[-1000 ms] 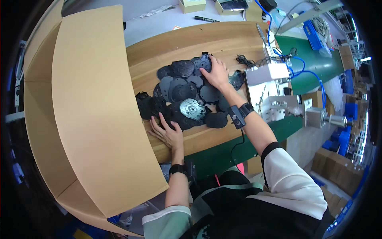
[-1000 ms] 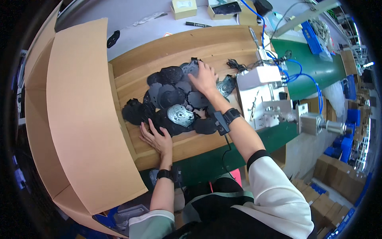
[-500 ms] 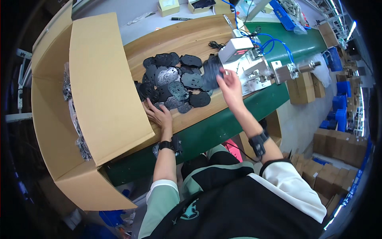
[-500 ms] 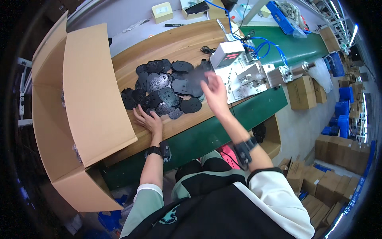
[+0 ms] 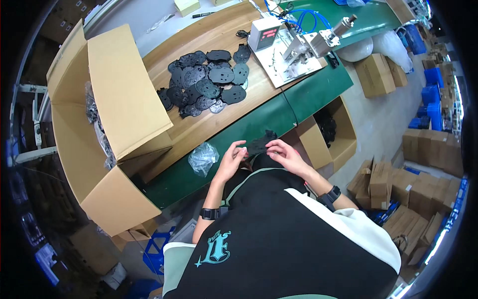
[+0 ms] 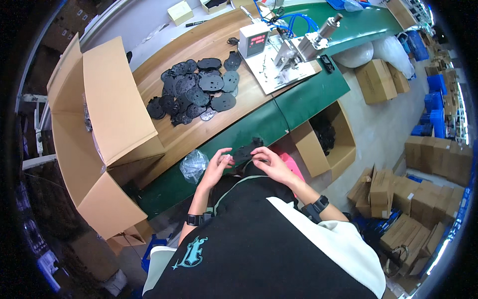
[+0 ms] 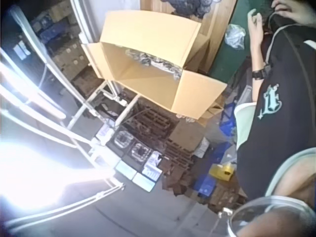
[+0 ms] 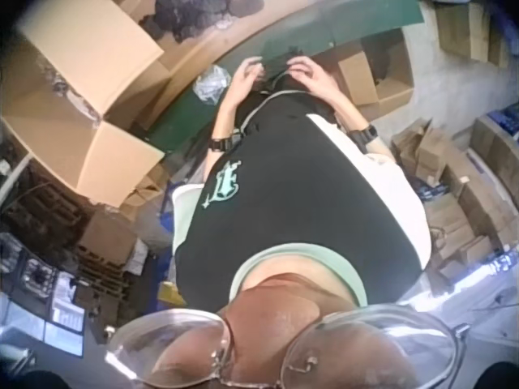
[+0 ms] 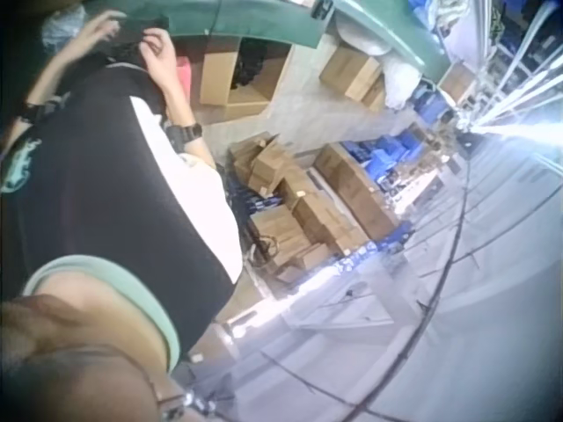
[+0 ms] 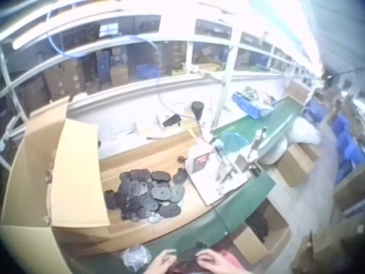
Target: Assembling electronic components using a specialized press machine at a factory workstation.
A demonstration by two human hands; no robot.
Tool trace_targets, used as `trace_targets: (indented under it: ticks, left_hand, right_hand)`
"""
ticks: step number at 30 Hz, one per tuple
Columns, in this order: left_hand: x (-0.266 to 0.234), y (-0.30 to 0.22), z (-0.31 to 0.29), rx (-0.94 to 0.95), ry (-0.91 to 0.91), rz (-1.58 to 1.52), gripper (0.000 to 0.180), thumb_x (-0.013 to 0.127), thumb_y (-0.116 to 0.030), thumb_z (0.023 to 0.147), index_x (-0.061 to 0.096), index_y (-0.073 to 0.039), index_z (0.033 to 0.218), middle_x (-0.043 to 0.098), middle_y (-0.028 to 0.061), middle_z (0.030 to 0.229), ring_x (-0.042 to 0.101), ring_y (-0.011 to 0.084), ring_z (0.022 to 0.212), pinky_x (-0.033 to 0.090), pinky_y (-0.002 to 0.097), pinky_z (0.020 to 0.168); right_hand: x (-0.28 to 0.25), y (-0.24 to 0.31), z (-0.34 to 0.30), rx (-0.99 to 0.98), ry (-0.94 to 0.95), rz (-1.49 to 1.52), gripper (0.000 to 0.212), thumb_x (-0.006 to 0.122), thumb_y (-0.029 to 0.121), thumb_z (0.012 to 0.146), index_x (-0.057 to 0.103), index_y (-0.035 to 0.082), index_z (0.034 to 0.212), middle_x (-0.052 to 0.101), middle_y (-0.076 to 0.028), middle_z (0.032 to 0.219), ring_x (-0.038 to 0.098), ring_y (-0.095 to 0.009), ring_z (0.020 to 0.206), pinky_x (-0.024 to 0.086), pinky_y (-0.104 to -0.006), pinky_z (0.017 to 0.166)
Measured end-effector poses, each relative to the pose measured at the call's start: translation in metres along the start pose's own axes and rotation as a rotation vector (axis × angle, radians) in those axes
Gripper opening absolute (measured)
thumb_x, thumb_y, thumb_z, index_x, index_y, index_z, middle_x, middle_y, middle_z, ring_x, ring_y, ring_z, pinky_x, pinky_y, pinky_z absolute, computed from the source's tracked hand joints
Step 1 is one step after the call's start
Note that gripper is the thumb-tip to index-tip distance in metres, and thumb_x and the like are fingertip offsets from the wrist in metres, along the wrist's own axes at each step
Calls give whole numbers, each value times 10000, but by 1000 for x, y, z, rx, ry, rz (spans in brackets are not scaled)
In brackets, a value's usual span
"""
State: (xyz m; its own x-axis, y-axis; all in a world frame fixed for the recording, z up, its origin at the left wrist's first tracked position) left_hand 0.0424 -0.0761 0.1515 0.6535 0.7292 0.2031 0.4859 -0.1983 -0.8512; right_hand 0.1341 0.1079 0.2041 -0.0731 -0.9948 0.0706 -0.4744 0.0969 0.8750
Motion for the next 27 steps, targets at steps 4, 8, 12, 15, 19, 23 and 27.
trace_targets:
  ticks: [4, 8, 12, 15, 19, 23, 27]
  left_hand:
    - [-8, -8, -5, 130, -86, -48, 327, 653, -180, 1051, 599, -24, 1333, 712, 97, 1166, 651, 113, 1011, 540, 280, 822]
    - [-59, -17, 10, 312, -401, 28, 330, 631, -93, 1046, 534, -37, 1356, 684, 70, 1235, 636, 103, 995, 524, 255, 741]
    - [-89, -74, 48, 456, -525, -47, 451, 625, -148, 1062, 423, -78, 1458, 651, 136, 1283, 654, 151, 1002, 567, 296, 790]
    - [-109, -80, 68, 439, -625, -104, 655, 595, -284, 1090, 225, -117, 1604, 658, 177, 1254, 670, 186, 1017, 588, 351, 864]
    - [-100, -10, 41, 201, -427, 220, 427, 538, -277, 1105, 509, -28, 1452, 705, 115, 1206, 657, 158, 929, 524, 291, 774]
    - [-83, 96, -56, -143, -111, 225, 382, 529, -277, 1105, 557, -29, 1394, 725, 77, 1138, 640, 123, 935, 512, 285, 788]
    - [-69, 167, -144, -207, -59, 843, 452, 538, -344, 1050, 555, -43, 1387, 621, 253, 1326, 551, 421, 1289, 412, 492, 1116]
  right_hand:
    - [40, 7, 1, -108, 241, -12, 501, 633, 97, 1020, 474, 96, 1496, 658, -131, 1344, 650, -145, 1120, 528, -299, 960]
    - [30, 19, -13, -113, 106, -91, 722, 592, 54, 1008, 318, 212, 1657, 685, -120, 1298, 652, -114, 1026, 540, -281, 906]
    - [-51, -46, -32, 37, -181, -163, 483, 533, 51, 1018, 488, 66, 1498, 714, -115, 1208, 670, -145, 1034, 554, -298, 891]
    - [-87, -90, -56, 186, -267, -61, 390, 496, 74, 1036, 519, 0, 1418, 717, -110, 1177, 671, -153, 1045, 559, -327, 904]
    - [-115, -181, -96, 222, -278, -331, 309, 538, 185, 1031, 651, 28, 1273, 726, -108, 1133, 675, -208, 1102, 526, -364, 954]
    - [-65, -217, -171, 907, -226, -244, 452, 542, 284, 1012, 630, 62, 1396, 696, -187, 1338, 658, -259, 1235, 510, -392, 1029]
    - [-77, -260, -207, 879, -248, -348, 437, 550, 291, 1005, 645, 69, 1370, 702, -185, 1322, 666, -262, 1221, 517, -394, 1014]
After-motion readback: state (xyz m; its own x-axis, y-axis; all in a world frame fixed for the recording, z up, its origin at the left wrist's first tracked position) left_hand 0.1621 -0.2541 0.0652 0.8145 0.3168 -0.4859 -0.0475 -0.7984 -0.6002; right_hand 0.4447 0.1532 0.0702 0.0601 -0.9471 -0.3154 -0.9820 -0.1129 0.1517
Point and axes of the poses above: each hand's wrist, its own z-axis towards the middle knuckle, its own x-axis out of the palm, y = z × x, the point moved 8 cm from there along z, towards the middle knuckle
